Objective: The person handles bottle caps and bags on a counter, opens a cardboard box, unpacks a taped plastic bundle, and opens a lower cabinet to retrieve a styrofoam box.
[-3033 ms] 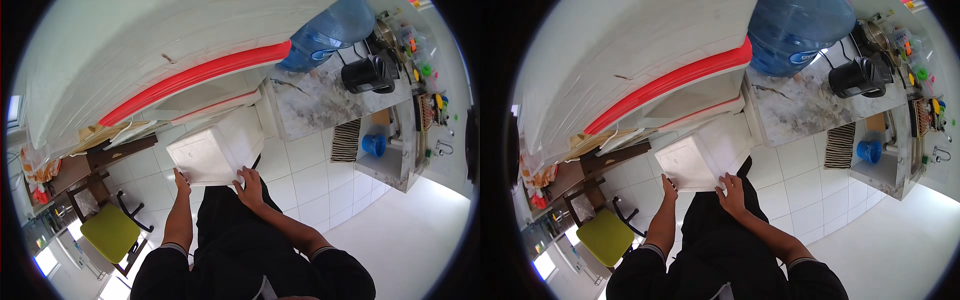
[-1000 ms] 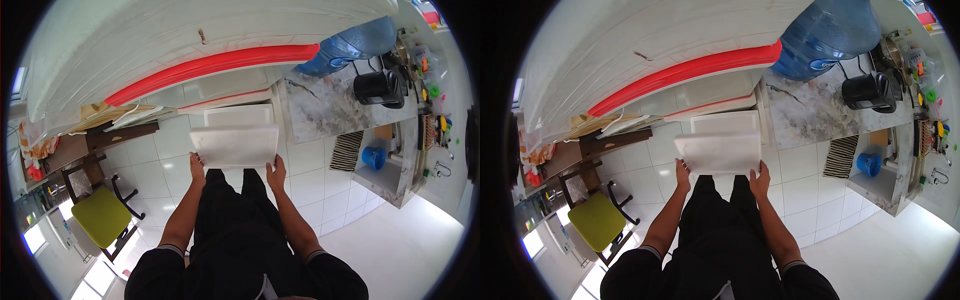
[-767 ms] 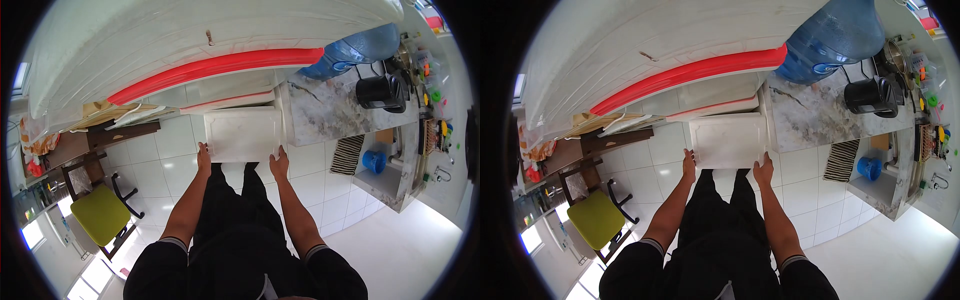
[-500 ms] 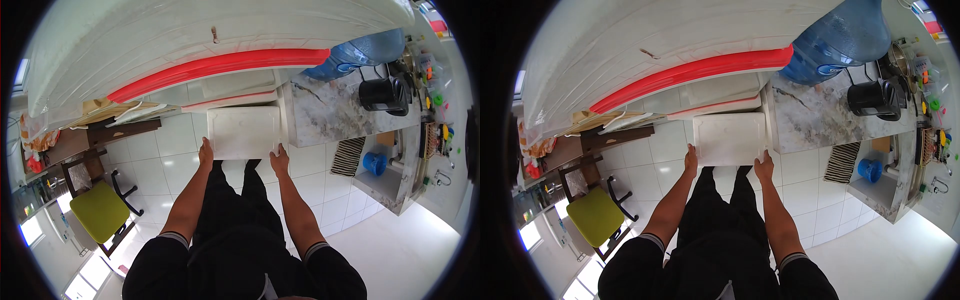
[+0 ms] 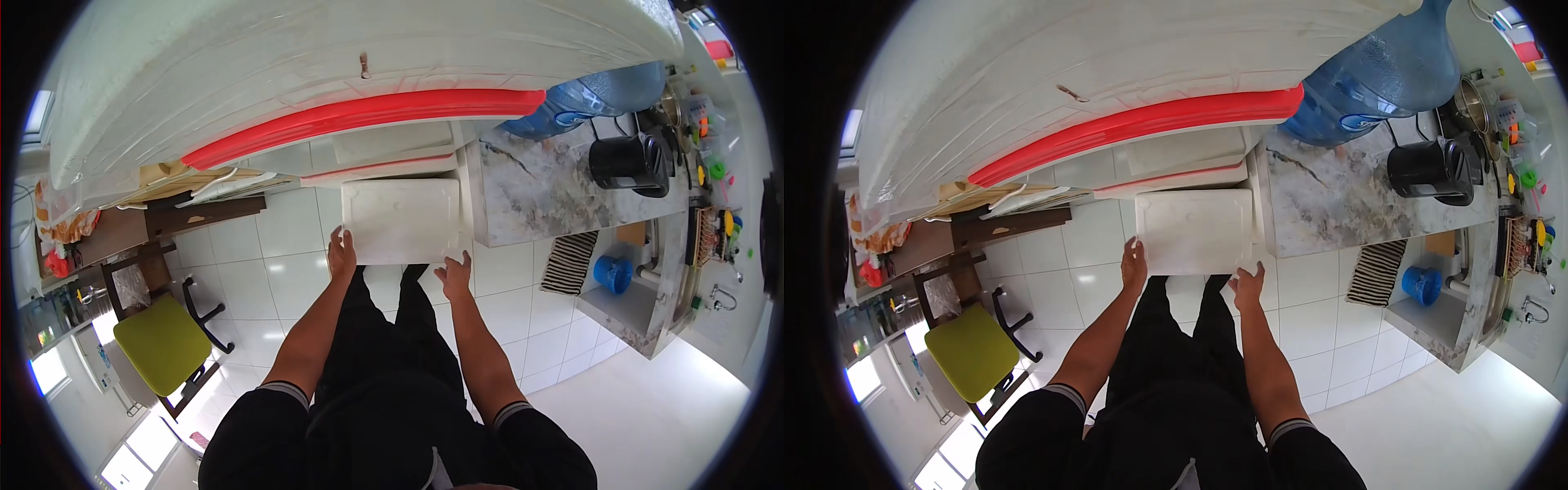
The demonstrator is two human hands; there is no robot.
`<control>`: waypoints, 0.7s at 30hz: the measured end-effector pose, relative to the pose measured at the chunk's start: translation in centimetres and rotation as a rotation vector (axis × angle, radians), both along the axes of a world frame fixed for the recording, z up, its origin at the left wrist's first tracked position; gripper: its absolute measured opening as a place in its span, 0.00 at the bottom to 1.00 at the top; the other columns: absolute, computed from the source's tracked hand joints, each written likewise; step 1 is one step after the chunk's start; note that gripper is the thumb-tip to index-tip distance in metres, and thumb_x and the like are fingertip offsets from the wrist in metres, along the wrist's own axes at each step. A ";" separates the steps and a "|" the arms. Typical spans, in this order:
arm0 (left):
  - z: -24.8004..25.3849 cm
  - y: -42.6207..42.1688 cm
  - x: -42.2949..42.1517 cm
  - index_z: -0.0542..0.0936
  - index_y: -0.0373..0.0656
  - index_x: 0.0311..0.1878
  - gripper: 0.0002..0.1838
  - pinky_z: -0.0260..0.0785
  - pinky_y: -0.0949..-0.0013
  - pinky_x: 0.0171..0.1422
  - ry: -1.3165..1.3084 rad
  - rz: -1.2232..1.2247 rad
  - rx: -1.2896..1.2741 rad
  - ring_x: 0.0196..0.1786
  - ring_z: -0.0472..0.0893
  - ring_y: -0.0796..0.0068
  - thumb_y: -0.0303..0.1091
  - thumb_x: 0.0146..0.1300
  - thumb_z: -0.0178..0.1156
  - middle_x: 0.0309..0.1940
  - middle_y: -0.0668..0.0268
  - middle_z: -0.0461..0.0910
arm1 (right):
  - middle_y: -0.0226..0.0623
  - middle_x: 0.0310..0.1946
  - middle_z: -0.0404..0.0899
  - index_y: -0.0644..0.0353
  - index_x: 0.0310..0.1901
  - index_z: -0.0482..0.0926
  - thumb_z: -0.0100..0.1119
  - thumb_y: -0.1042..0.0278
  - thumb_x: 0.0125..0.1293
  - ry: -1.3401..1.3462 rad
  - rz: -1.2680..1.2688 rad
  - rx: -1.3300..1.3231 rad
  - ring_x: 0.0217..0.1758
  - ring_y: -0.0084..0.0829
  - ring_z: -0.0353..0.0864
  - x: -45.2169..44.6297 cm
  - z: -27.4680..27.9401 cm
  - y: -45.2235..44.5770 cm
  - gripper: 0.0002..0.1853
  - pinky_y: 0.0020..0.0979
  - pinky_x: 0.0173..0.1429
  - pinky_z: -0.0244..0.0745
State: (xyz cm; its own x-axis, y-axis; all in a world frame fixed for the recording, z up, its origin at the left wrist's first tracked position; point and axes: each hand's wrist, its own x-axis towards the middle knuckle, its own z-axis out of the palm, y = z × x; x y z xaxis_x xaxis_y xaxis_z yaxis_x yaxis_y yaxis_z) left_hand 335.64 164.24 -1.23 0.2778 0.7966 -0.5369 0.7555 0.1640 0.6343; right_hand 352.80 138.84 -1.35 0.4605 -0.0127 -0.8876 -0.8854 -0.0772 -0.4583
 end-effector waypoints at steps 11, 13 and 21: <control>0.3 -0.5 -0.1 0.64 0.50 0.80 0.36 0.68 0.52 0.73 -0.096 -0.043 -0.155 0.68 0.77 0.43 0.63 0.80 0.45 0.65 0.41 0.78 | 0.47 0.60 0.71 0.47 0.85 0.34 0.58 0.75 0.74 0.051 -0.112 0.294 0.62 0.48 0.76 2.6 -1.0 -0.1 0.49 0.57 0.69 0.76; -0.3 0.0 -1.0 0.63 0.48 0.81 0.37 0.67 0.52 0.74 -0.099 -0.086 -0.135 0.70 0.76 0.44 0.62 0.80 0.46 0.68 0.41 0.75 | 0.46 0.59 0.72 0.50 0.83 0.42 0.58 0.74 0.74 0.057 -0.124 0.261 0.61 0.48 0.77 2.1 -1.3 -0.7 0.44 0.56 0.68 0.77; 10.8 4.2 -1.7 0.70 0.38 0.75 0.29 0.71 0.67 0.61 -0.473 0.152 -0.059 0.55 0.80 0.72 0.49 0.83 0.51 0.57 0.60 0.79 | 0.36 0.52 0.84 0.60 0.65 0.78 0.63 0.59 0.75 -0.103 0.525 0.230 0.52 0.35 0.86 0.3 9.5 -0.6 0.21 0.39 0.56 0.82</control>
